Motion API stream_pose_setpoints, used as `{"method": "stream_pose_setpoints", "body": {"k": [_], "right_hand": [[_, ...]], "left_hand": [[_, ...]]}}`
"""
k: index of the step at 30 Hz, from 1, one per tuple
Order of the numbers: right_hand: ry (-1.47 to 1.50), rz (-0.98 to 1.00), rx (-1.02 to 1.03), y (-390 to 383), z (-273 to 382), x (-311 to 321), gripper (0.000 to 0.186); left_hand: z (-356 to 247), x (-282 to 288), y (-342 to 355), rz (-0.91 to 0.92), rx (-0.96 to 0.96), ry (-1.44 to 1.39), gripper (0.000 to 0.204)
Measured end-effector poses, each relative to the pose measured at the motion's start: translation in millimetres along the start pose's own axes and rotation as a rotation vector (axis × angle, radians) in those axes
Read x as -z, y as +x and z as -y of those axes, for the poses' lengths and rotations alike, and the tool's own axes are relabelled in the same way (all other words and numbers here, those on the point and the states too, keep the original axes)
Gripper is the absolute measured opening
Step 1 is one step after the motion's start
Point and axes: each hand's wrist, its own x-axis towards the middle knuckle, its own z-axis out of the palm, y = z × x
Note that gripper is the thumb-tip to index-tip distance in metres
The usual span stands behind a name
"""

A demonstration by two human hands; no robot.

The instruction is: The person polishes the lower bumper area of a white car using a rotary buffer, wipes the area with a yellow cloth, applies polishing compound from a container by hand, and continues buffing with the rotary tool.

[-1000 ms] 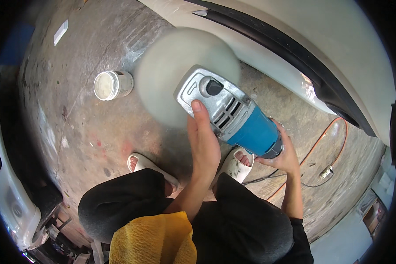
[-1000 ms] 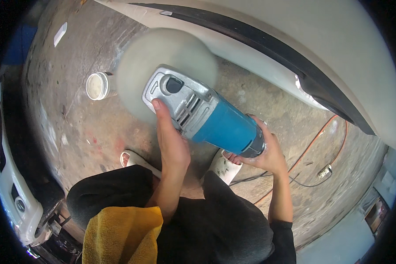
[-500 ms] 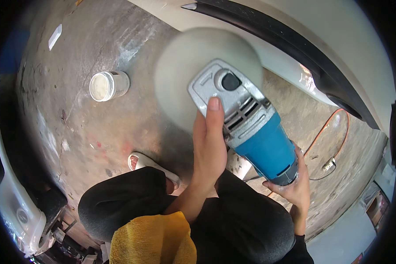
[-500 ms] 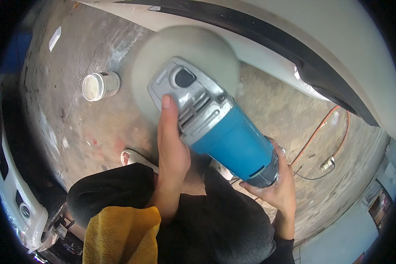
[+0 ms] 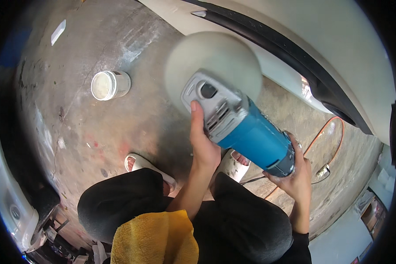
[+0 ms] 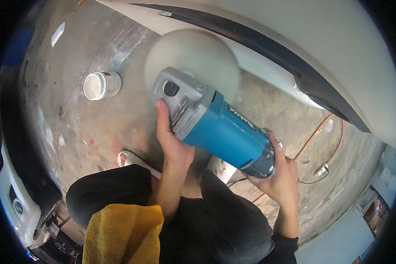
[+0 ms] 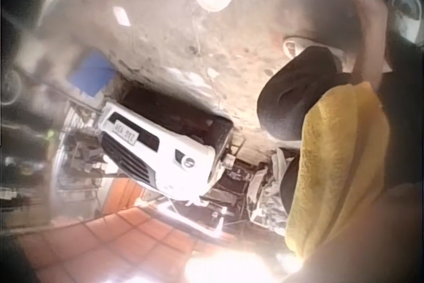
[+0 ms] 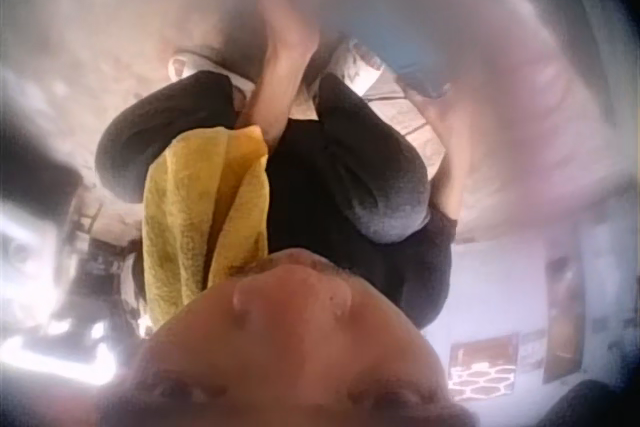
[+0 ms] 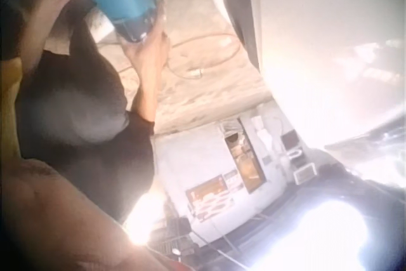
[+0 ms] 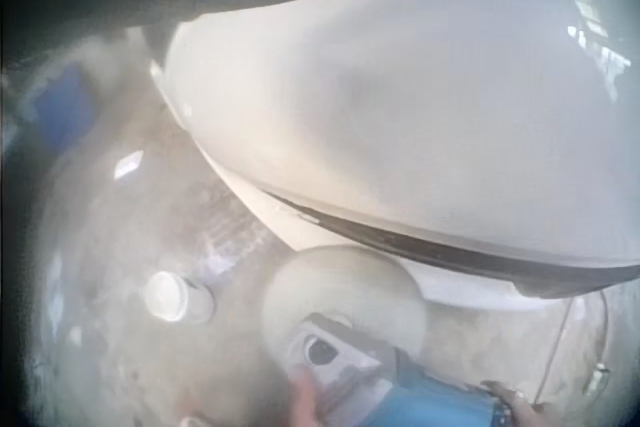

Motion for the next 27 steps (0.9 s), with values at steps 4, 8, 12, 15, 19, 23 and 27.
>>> {"method": "stream_pose_setpoints", "body": {"k": [4, 8, 12, 15, 19, 23, 27], "right_hand": [[-0.087, -0.041, 0.136, 23, -13, -17, 0.093], [-0.104, -0.126, 0.21, 31, -22, -27, 0.094], [-0.18, -0.047, 0.172, 25, -19, -18, 0.094], [-0.184, -0.082, 0.151, 23, -13, -20, 0.092], [-0.181, -0.104, 0.129, 27, -2, -21, 0.094], [-0.255, 0.017, 0.098, 27, 6, -15, 0.095], [-0.233, -0.079, 0.136, 22, 6, -20, 0.094]], "left_hand": [[3, 10, 15, 0.032, -0.042, -0.097, 0.06], [10, 18, 25, 0.059, -0.07, -0.128, 0.063], [15, 15, 16, 0.004, -0.066, -0.133, 0.063], [12, 13, 21, 0.03, -0.049, -0.132, 0.063], [5, 22, 31, 0.112, -0.078, -0.126, 0.064], [3, 20, 22, -0.01, -0.075, -0.192, 0.064], [1, 18, 24, 0.034, -0.079, -0.146, 0.063]]}}
